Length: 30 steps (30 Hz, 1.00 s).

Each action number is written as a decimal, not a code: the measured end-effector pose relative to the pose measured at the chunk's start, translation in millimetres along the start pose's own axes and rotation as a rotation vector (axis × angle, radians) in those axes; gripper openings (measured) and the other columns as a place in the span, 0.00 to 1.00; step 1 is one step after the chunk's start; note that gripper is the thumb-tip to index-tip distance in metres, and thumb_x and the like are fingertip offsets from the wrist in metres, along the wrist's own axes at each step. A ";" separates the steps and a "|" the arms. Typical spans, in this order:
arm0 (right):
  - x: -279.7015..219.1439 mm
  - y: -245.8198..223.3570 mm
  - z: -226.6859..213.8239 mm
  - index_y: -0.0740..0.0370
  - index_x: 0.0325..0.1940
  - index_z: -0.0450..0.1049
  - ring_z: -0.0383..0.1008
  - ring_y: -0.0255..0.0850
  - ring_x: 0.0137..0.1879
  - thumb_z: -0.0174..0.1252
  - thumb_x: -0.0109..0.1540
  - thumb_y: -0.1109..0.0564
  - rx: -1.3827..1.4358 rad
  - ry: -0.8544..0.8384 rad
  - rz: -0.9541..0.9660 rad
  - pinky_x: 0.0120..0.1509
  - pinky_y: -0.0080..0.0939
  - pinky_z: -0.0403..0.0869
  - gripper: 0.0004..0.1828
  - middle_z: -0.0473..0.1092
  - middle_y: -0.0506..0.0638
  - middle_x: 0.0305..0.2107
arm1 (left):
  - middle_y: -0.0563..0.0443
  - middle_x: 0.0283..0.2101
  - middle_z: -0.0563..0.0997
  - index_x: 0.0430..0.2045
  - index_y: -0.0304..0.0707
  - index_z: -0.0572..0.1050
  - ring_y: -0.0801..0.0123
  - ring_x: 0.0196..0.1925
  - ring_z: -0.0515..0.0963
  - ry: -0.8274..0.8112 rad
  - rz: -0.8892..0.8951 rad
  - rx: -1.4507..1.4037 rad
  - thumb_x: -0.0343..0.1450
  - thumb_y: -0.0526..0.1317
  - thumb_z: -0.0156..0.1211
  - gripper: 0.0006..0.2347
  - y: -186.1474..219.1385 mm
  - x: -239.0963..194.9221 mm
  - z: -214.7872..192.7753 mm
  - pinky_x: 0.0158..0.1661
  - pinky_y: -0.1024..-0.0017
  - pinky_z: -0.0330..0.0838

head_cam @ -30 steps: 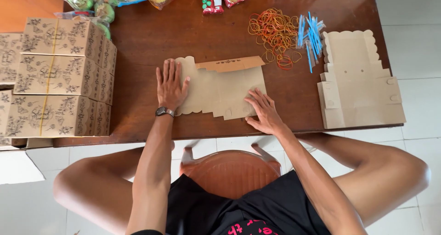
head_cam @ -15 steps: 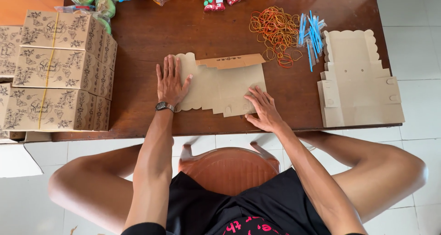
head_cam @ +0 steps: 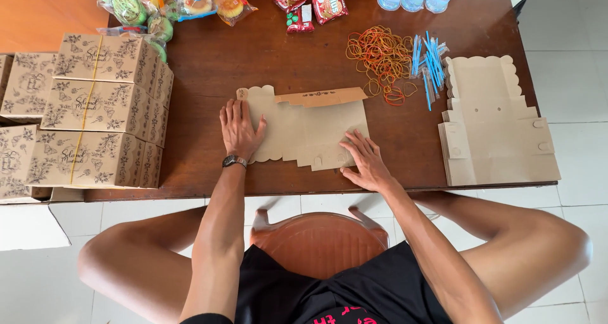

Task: Assembling a cardboard box by folding its flaps and securing the structure on a wooden table.

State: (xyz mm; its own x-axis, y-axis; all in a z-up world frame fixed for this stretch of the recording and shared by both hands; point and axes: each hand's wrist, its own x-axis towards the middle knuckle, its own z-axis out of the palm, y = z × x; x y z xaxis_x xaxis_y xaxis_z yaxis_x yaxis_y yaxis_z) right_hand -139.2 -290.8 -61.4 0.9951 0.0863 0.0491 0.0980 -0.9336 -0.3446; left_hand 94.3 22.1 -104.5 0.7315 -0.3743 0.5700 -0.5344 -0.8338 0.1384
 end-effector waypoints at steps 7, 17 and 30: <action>-0.4 -1.6 -1.0 0.47 0.71 0.59 0.44 0.49 0.80 0.61 0.56 0.42 0.001 0.006 -0.008 0.78 0.55 0.47 0.39 0.51 0.50 0.73 | 0.34 0.60 0.73 0.53 0.29 0.72 0.46 0.71 0.65 -0.068 -0.057 -0.038 0.71 0.57 0.52 0.27 6.9 0.3 -11.1 0.67 0.47 0.52; 0.9 -2.9 -4.8 0.45 0.71 0.58 0.44 0.47 0.80 0.60 0.57 0.41 -0.013 -0.029 0.016 0.78 0.55 0.47 0.39 0.51 0.48 0.73 | 0.40 0.63 0.70 0.54 0.35 0.70 0.50 0.71 0.63 -0.134 -0.096 -0.014 0.75 0.58 0.47 0.25 8.6 0.5 -12.4 0.69 0.49 0.50; 0.8 -2.1 -2.6 0.45 0.71 0.59 0.45 0.48 0.80 0.61 0.57 0.40 -0.014 -0.019 0.014 0.78 0.55 0.48 0.39 0.52 0.49 0.73 | 0.47 0.46 0.73 0.46 0.36 0.80 0.57 0.56 0.72 0.044 -0.053 0.057 0.76 0.58 0.44 0.25 10.3 -1.3 -17.4 0.57 0.54 0.62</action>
State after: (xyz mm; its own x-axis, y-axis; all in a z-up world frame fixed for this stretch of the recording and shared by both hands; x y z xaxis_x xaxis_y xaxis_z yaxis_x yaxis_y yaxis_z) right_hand -138.7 -289.7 -58.2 0.9964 0.0800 0.0264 0.0842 -0.9395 -0.3321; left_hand 80.5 21.0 -89.7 0.7382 -0.3118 0.5981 -0.4697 -0.8741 0.1240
